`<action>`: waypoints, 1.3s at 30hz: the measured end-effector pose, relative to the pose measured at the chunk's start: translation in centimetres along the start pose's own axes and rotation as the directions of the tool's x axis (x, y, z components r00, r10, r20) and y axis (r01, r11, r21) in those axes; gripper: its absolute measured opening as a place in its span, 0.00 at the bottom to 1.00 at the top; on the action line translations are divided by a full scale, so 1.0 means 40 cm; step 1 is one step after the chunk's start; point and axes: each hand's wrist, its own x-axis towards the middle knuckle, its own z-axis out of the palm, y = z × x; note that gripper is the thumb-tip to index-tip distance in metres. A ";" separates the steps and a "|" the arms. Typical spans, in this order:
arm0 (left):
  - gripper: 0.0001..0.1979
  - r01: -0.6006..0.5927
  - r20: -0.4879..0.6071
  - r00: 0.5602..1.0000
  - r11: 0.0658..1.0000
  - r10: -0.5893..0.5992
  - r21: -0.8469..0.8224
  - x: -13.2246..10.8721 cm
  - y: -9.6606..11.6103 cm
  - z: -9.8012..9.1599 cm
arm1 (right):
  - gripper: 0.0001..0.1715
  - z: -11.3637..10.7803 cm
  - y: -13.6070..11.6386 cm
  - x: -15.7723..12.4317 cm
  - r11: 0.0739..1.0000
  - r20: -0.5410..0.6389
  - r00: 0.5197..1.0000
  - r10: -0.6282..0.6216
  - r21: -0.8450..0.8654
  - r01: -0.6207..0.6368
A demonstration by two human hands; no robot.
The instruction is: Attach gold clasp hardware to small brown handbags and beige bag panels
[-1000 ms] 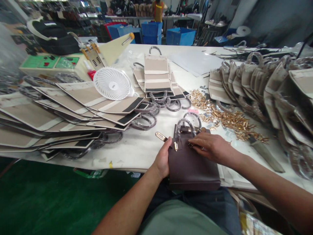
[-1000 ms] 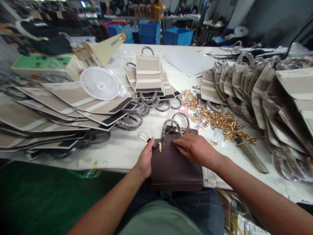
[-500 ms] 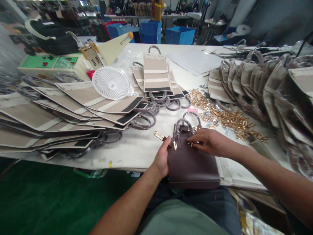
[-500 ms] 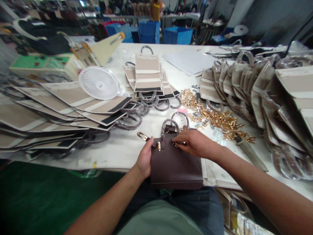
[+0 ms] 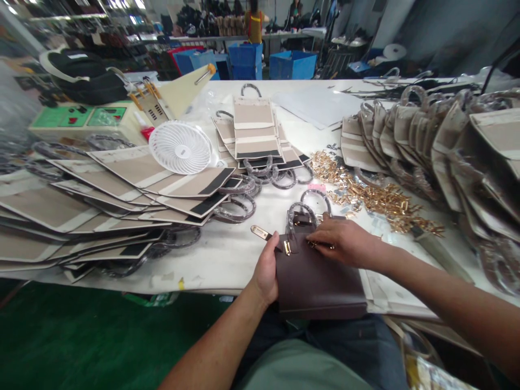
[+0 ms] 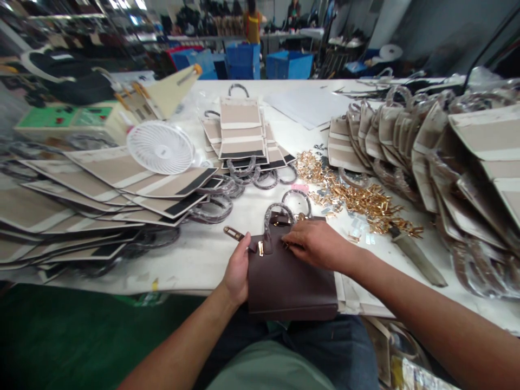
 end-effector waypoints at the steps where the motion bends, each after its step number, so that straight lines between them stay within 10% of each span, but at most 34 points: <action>1: 0.33 -0.006 -0.001 1.000 1.000 0.006 0.001 -0.001 0.000 0.002 | 0.12 0.001 -0.004 0.000 1.000 0.009 1.000 -0.009 -0.020 0.009; 24: 0.34 0.003 0.029 1.000 1.000 -0.003 0.006 -0.013 -0.019 0.009 | 0.08 0.053 -0.101 -0.019 0.938 -0.122 0.950 0.286 -0.169 -0.304; 39: 0.35 -0.030 0.038 0.999 0.998 0.031 -0.047 -0.016 -0.029 0.022 | 0.07 0.042 -0.076 -0.040 0.966 -0.137 0.956 0.258 0.047 -0.254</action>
